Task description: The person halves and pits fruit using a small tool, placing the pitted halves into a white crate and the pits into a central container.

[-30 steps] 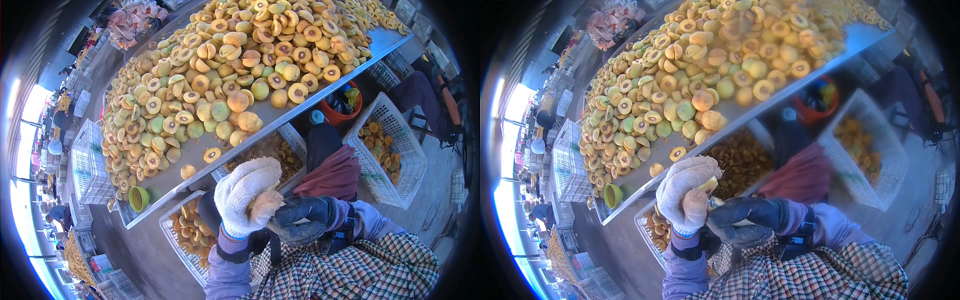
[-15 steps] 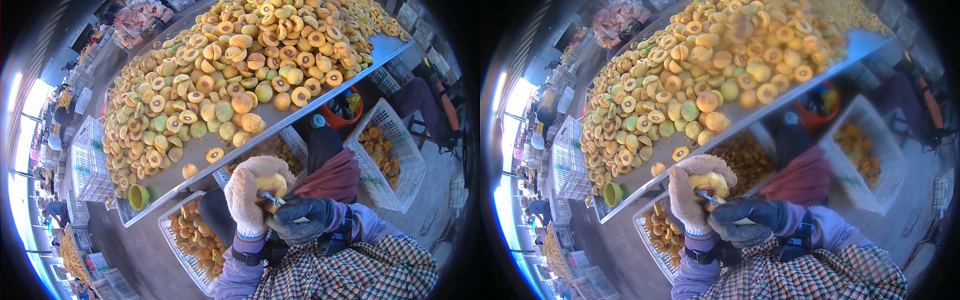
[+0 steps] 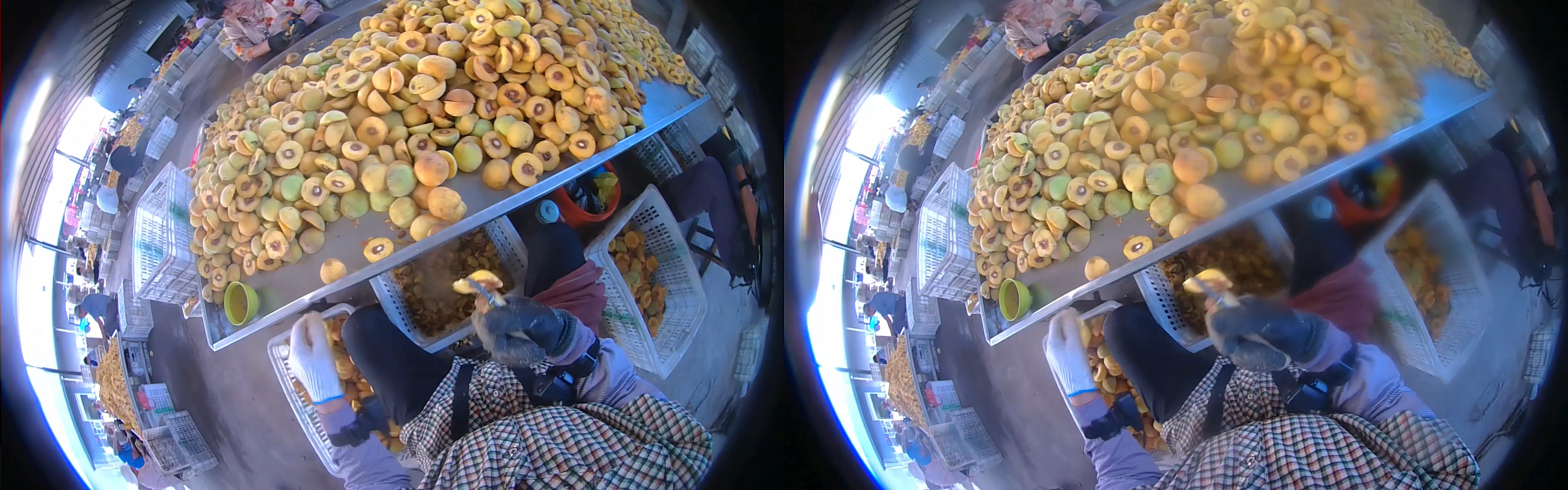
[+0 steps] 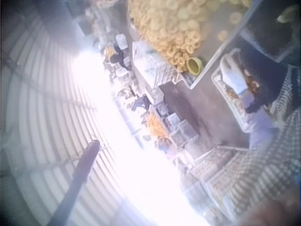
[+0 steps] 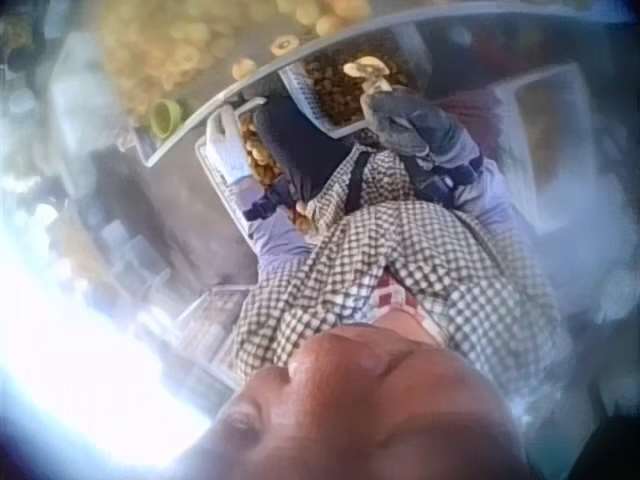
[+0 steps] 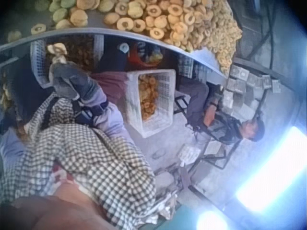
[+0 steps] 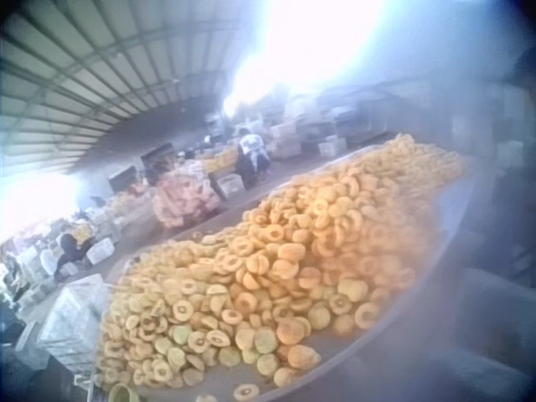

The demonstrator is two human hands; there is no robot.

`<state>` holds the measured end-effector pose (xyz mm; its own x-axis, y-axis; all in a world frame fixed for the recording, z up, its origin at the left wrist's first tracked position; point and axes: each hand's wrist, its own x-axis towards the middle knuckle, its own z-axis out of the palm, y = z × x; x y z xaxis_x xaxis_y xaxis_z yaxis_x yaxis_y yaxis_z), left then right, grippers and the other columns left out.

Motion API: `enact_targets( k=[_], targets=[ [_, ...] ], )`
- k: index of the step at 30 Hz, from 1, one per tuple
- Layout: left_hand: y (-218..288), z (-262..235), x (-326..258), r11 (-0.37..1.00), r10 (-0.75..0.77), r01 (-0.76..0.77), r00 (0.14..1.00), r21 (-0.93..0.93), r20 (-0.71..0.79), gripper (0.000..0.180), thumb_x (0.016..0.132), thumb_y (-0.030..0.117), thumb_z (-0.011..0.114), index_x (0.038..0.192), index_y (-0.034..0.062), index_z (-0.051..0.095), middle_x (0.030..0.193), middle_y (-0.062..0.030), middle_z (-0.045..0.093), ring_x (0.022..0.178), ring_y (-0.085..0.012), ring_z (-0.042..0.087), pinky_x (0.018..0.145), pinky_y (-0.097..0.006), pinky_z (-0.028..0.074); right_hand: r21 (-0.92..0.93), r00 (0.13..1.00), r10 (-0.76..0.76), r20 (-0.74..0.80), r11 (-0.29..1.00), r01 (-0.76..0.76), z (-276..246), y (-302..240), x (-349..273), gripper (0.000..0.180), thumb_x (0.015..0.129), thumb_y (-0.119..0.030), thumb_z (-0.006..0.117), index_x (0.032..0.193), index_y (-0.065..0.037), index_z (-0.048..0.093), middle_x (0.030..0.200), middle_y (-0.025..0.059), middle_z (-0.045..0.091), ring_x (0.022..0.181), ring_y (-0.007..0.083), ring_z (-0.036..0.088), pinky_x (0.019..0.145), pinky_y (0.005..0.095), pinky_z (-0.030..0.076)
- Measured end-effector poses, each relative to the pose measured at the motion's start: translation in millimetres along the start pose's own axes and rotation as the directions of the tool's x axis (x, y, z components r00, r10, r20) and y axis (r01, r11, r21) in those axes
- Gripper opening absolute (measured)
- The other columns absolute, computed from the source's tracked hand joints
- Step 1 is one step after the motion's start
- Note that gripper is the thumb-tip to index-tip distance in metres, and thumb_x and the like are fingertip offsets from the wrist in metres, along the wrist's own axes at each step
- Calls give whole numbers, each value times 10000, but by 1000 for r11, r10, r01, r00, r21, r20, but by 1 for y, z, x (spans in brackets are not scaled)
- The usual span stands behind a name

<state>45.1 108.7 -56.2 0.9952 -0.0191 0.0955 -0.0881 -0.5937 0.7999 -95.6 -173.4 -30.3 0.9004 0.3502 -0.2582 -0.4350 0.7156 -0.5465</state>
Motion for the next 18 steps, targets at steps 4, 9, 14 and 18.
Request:
enact_targets(
  k=[4, 9, 14, 18],
  targets=[
    [-29, 5, 21, 845, 220, -212, 975, 490, 42, 195, 805, 239, 659, 922, 86, 684, 1019, -118, 652, 982, -310, 593, 867, -401, 468, -61, 975, 165, -147, 983, -175, -9, 5, 13, 285, 930, -263, 558, 817, -2, 564, 499, 23, 477, 319, 85, 408, 290, 220, 282],
    [-8, 53, 98, 562, -79, -101, 981, 821, 175, 605, 807, 566, 537, 1116, 50, 605, 1074, -192, 618, 988, -360, 612, 833, -473, 483, -219, 956, 212, -203, 942, -255, 4, 2, 23, 279, 923, -270, 585, 838, -4, 585, 508, 25, 511, 326, 93, 429, 304, 217, 303],
    [-21, 81, 137, 562, -203, -251, 882, 788, 425, 581, 828, 454, 593, 1140, -35, 558, 1094, -188, 626, 923, -323, 628, 835, -388, 493, -232, 941, 223, -255, 930, -283, 12, 1, 17, 332, 872, -361, 659, 895, -38, 585, 656, -3, 551, 396, 45, 459, 345, 189, 333],
    [-12, 84, 117, 879, -161, 347, 862, -327, 480, 412, 883, 241, 604, 1212, 4, 529, 1066, -95, 585, 927, -204, 604, 727, -300, 520, -369, 969, 163, -186, 902, -223, 4, 2, 20, 309, 901, -357, 621, 954, -56, 573, 676, -23, 542, 430, 43, 489, 353, 182, 337]
  ],
)
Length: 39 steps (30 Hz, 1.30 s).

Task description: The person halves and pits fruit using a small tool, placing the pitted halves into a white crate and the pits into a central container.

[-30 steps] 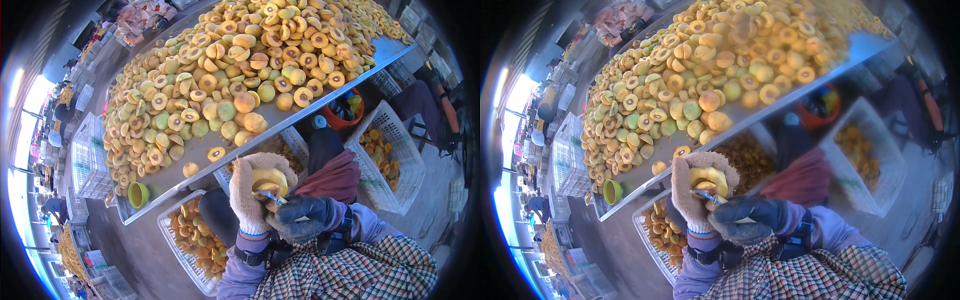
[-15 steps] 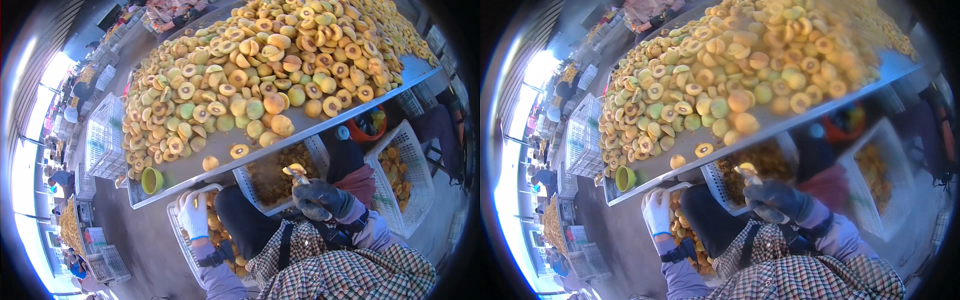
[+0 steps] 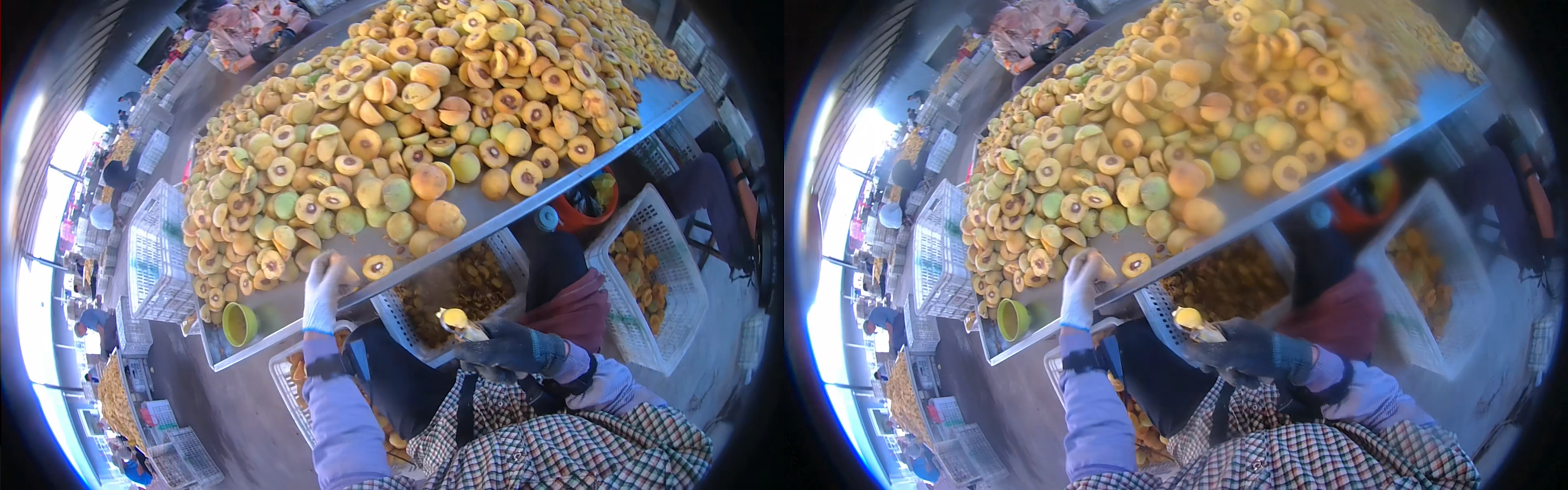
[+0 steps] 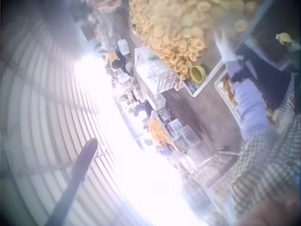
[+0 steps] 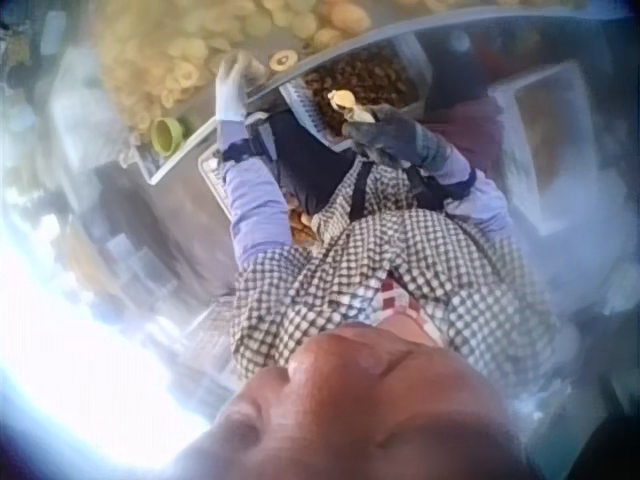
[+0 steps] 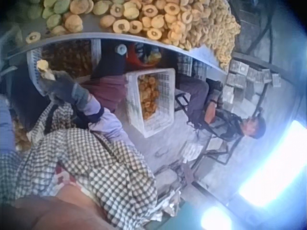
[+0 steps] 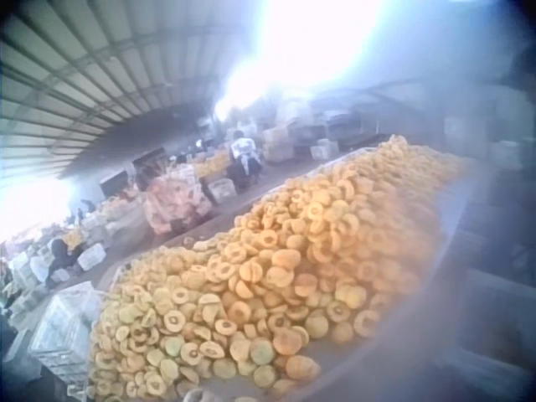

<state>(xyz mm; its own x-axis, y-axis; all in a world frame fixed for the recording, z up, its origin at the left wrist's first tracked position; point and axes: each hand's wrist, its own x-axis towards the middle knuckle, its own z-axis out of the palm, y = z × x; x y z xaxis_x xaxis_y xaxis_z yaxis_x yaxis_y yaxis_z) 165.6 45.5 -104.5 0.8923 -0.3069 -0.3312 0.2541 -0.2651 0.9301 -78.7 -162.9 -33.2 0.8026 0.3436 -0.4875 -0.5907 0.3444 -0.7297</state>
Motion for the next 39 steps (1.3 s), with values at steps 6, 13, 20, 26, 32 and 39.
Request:
enact_targets(
  k=[6, 13, 20, 26, 32, 39],
  targets=[
    [44, 68, -86, 841, 334, -235, 934, -486, 126, 505, 931, 206, 553, 1354, 16, 350, 1219, -144, 521, 989, -271, 600, 750, -367, 539, -178, 967, -209, -149, 967, 181, 3, 14, 13, 201, 921, -273, 588, 961, -80, 547, 609, -4, 553, 463, 72, 518, 412, 216, 393],
    [56, 102, -106, 950, 307, -309, 951, 39, 37, 253, 864, 130, 635, 1077, 12, 565, 966, -58, 623, 843, -159, 606, 775, -272, 498, -515, 884, -449, -129, 793, 327, 6, 14, 2, 207, 939, -241, 560, 973, -37, 568, 729, 18, 579, 676, 121, 554, 625, 293, 468],
    [53, 112, -127, 844, 162, -25, 964, -536, 209, 585, 972, 505, 374, 1136, -32, 540, 1007, -175, 619, 863, -265, 619, 776, -357, 526, -334, 854, -490, -177, 846, 416, 16, 9, -6, 145, 910, -165, 599, 979, -39, 577, 766, 34, 608, 696, 115, 577, 619, 288, 470],
    [56, 123, -152, 848, 256, -129, 949, -514, 185, 612, 971, 491, 398, 1207, -64, 504, 1113, -182, 609, 969, -241, 610, 885, -348, 488, -478, 729, -668, -150, 694, 538, 14, 19, -5, 188, 900, -150, 605, 1032, -20, 571, 742, 51, 599, 640, 147, 585, 582, 291, 466],
    [51, 132, -166, 764, 537, -470, 843, -442, 32, 564, 955, 454, 452, 1149, -66, 546, 1129, -170, 604, 1005, -244, 585, 893, -356, 453, -231, 875, -476, -91, 865, 446, 18, 13, -19, 227, 935, -263, 570, 1022, -54, 591, 684, -9, 580, 570, 81, 553, 513, 230, 436],
    [66, 121, -159, 889, 438, -365, 854, -278, 281, 510, 967, 402, 461, 1098, -74, 588, 1026, -150, 645, 944, -200, 609, 837, -311, 466, -7, 990, -140, 0, 990, 140, 9, 7, -27, 301, 931, -344, 568, 914, -44, 587, 573, -19, 524, 433, 59, 493, 386, 211, 370]
  ],
)
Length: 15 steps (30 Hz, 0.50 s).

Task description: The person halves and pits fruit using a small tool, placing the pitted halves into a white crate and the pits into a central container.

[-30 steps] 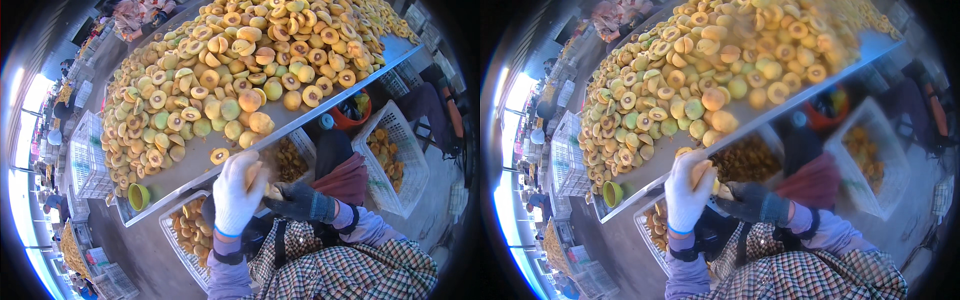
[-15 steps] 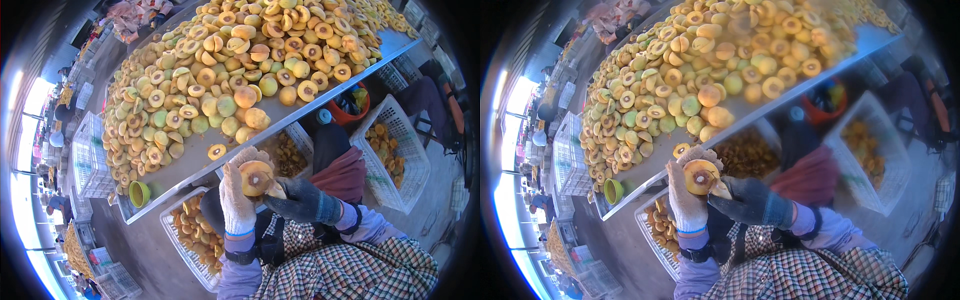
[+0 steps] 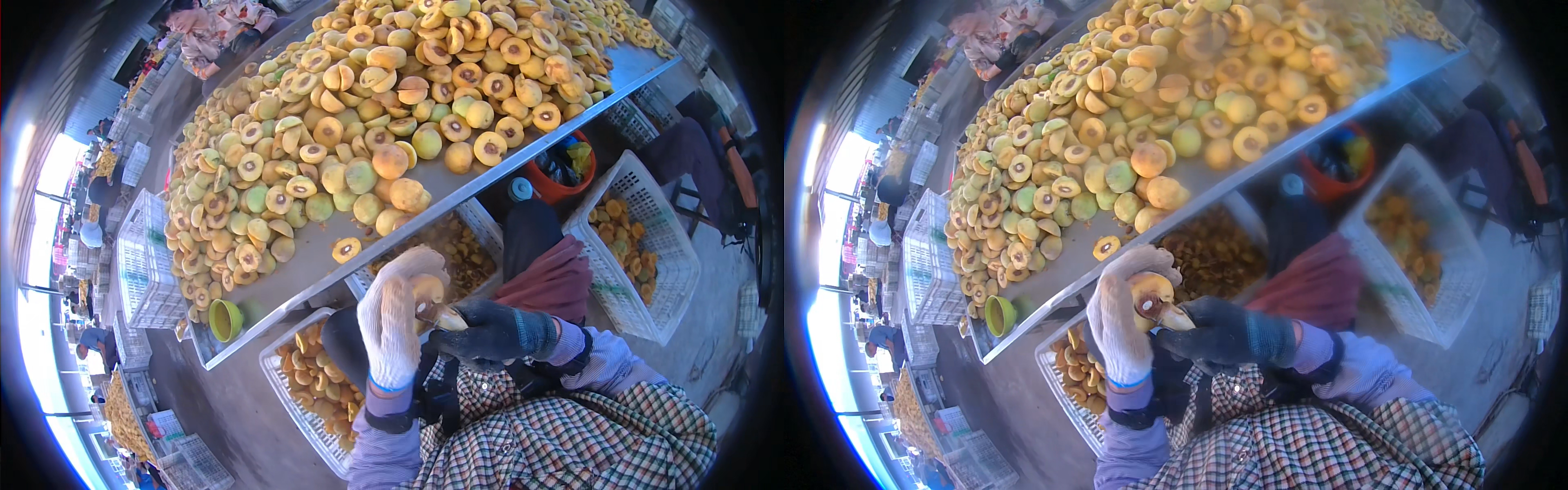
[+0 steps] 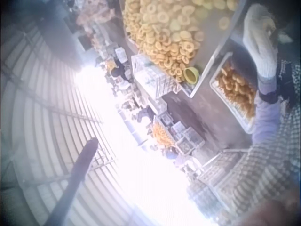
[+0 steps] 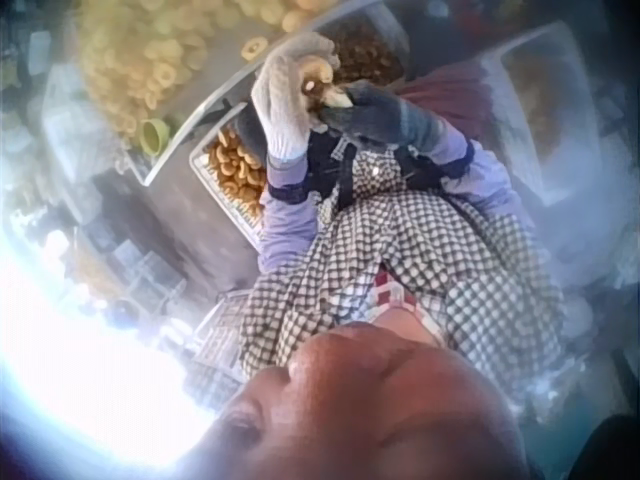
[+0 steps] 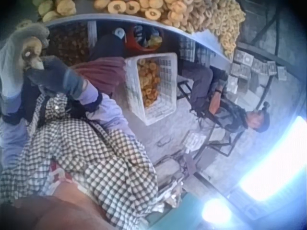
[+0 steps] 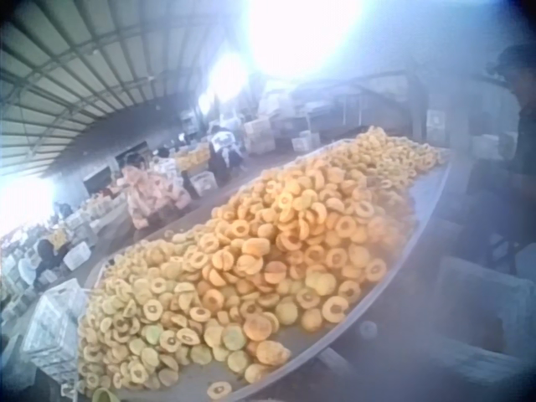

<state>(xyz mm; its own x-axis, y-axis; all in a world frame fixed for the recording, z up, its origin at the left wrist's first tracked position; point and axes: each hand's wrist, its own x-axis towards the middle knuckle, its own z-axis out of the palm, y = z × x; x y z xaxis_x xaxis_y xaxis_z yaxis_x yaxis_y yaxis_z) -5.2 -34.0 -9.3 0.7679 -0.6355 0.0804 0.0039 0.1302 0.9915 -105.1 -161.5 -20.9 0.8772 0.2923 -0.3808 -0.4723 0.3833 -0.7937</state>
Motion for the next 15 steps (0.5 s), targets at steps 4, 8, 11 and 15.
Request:
enact_targets(
  k=[4, 8, 11, 15],
  targets=[
    [17, 0, 8, 960, 35, -48, 998, 277, 54, 439, 979, 345, 457, 1041, -55, 625, 917, -98, 670, 774, -137, 626, 674, -249, 488, 48, 994, 79, 76, 995, -83, 0, -2, 1, 351, 923, -364, 576, 833, -25, 577, 530, 1, 511, 396, 65, 477, 357, 212, 346],
    [23, 0, 19, 951, -306, 297, 944, 86, 121, 586, 959, 503, 426, 990, -49, 619, 888, -118, 640, 738, -145, 602, 604, -238, 475, 194, 990, 85, 109, 975, -106, -2, -1, 0, 345, 915, -345, 590, 823, -13, 584, 519, 16, 512, 354, 69, 443, 321, 214, 308],
    [30, 17, 7, 991, -30, 33, 999, 126, -27, 608, 948, 522, 430, 1021, -60, 590, 892, -124, 632, 770, -175, 612, 664, -264, 492, 276, 983, 79, 168, 953, -124, -8, 1, -2, 330, 919, -326, 584, 824, -10, 590, 522, 25, 520, 348, 65, 433, 321, 211, 302],
    [10, 17, -7, 963, 172, -140, 977, 232, -123, 572, 967, 487, 410, 997, -57, 586, 820, -110, 633, 709, -150, 600, 638, -246, 468, 288, 978, 73, 193, 949, -128, -1, -5, -7, 321, 928, -316, 571, 833, -10, 594, 530, 23, 525, 358, 56, 431, 335, 207, 310]
  ],
)
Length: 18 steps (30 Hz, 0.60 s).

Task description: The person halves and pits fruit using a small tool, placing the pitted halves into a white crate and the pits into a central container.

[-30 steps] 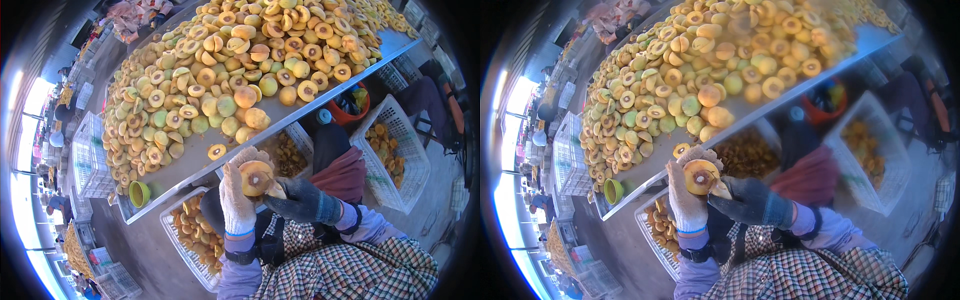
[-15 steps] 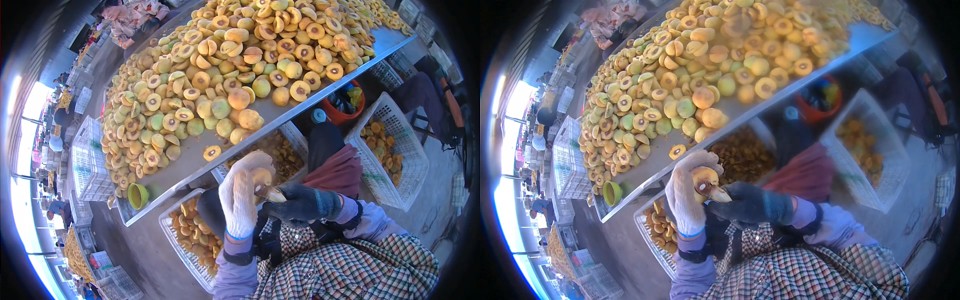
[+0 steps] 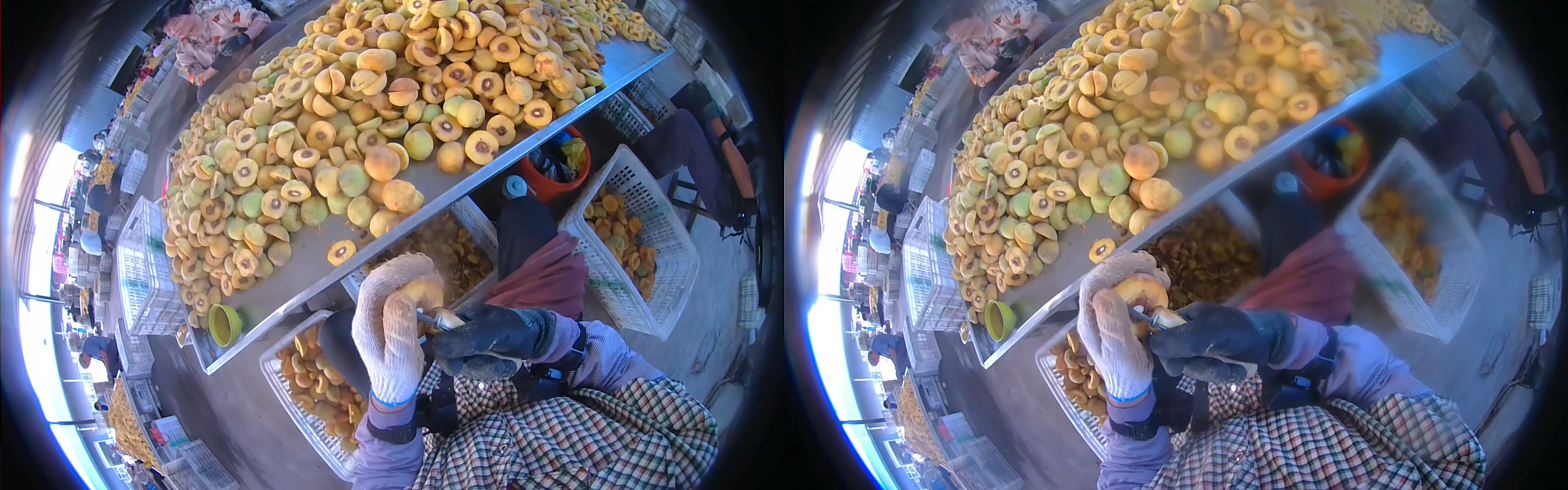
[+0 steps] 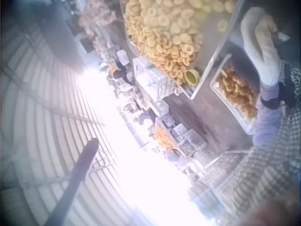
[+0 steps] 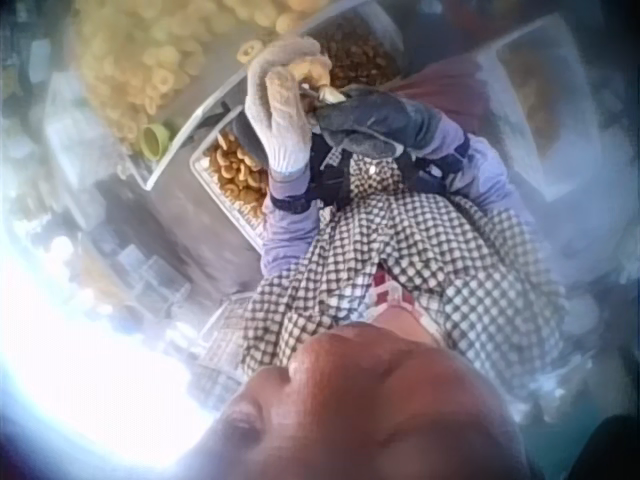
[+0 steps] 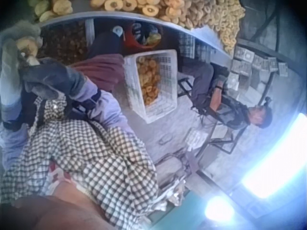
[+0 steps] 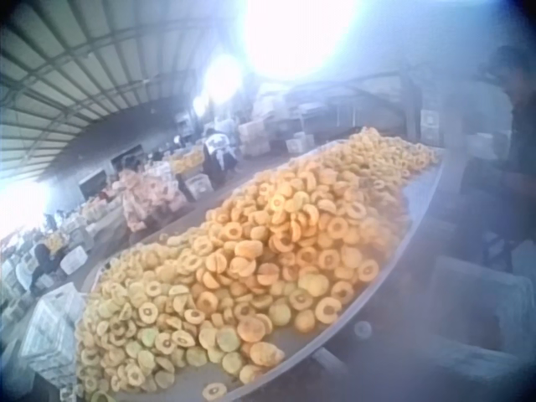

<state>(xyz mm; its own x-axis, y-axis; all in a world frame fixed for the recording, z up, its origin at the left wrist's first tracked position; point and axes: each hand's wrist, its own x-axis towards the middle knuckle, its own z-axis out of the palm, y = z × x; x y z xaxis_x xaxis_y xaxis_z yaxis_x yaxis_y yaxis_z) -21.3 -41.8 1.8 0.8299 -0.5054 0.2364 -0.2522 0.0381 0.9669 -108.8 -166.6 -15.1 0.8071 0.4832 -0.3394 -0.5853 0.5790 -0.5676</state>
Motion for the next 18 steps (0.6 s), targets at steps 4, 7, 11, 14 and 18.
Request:
enact_targets(
  k=[4, 7, 11, 14, 18],
  targets=[
    [15, -6, 12, 984, -176, 172, 964, 36, 201, 534, 977, 442, 418, 976, -60, 598, 733, -93, 631, 647, -130, 587, 571, -231, 452, 115, 993, -23, 118, 993, 10, -5, 8, 0, 349, 956, -333, 518, 842, -12, 594, 533, 11, 507, 366, 46, 418, 339, 201, 299],
    [10, -11, 11, 998, -65, 70, 969, -9, 238, 228, 901, 205, 574, 905, -18, 622, 876, -120, 661, 739, -186, 632, 670, -300, 501, 194, 974, -54, 219, 981, 11, -10, 18, 2, 369, 971, -334, 482, 822, -12, 583, 529, 6, 497, 369, 45, 414, 338, 197, 299],
    [7, -5, 17, 950, 217, -267, 938, 163, 270, 205, 861, 186, 602, 906, -13, 626, 872, -125, 664, 749, -233, 652, 673, -308, 510, 395, 949, -113, 296, 919, -13, -9, 25, -2, 368, 979, -311, 458, 781, -17, 558, 533, 9, 496, 371, 47, 413, 336, 195, 309],
    [13, 0, 23, 960, 50, -130, 951, 248, 306, 299, 934, 251, 524, 937, -27, 634, 816, -106, 655, 686, -184, 627, 650, -285, 491, 601, 942, -104, 319, 791, -116, -4, 21, -4, 353, 986, -287, 434, 775, -26, 545, 489, 1, 472, 339, 52, 392, 320, 194, 308],
    [22, 4, 26, 965, -2, -79, 952, 252, 307, 238, 906, 199, 548, 919, -23, 631, 823, -121, 656, 739, -197, 639, 686, -297, 494, 567, 929, -151, 337, 821, -72, -8, 24, -1, 346, 990, -267, 418, 761, -34, 535, 417, -20, 415, 292, 61, 352, 297, 195, 297]
  ],
)
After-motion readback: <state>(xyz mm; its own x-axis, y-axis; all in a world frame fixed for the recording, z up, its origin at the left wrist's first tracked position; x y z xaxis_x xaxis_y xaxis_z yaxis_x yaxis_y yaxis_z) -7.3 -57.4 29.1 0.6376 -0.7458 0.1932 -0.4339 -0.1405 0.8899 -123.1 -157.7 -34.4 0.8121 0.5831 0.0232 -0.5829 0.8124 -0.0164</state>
